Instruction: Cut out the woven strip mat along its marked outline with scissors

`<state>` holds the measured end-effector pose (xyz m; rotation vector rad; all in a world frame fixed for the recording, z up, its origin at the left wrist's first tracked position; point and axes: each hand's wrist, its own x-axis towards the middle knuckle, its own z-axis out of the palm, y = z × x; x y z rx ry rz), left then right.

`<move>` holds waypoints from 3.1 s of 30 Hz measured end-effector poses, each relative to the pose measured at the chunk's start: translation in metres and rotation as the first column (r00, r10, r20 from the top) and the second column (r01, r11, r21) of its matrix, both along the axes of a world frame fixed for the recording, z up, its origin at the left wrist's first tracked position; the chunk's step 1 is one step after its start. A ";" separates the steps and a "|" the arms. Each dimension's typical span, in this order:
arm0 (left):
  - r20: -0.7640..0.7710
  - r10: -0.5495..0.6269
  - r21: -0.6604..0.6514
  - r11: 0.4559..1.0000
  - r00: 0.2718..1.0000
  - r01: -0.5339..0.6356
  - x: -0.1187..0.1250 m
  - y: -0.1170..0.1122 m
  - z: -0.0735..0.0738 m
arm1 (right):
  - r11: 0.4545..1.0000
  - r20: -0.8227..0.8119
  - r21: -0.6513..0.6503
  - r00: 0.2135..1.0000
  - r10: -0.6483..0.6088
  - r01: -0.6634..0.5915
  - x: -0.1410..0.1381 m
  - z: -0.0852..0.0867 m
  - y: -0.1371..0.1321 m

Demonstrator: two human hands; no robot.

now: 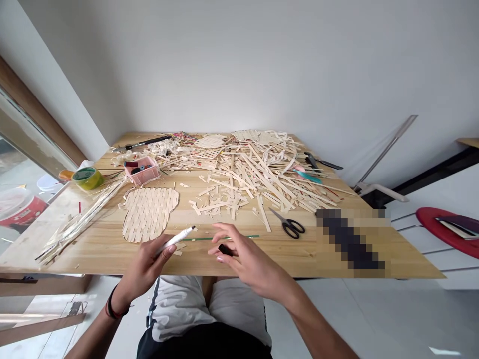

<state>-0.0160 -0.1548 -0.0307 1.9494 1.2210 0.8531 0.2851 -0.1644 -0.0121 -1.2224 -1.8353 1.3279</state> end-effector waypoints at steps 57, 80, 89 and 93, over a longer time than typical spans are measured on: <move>-0.331 -0.149 0.363 0.891 0.932 0.272 0.022 -0.002 0.006 | 0.886 0.060 0.458 0.992 -0.107 0.068 -0.023 -0.005 0.003; -0.107 0.544 0.385 0.794 0.832 -0.470 -0.097 0.021 -0.037 | 0.849 0.482 0.529 0.821 -0.307 0.006 0.012 -0.048 0.175; -0.119 0.547 0.358 0.802 0.829 -0.478 -0.100 0.024 -0.043 | 0.831 0.513 0.551 0.757 -0.405 0.071 -0.003 -0.037 0.235; -0.116 0.542 0.344 0.808 0.832 -0.478 -0.099 0.025 -0.044 | 0.826 0.480 0.561 0.794 -0.374 0.050 -0.005 -0.025 0.211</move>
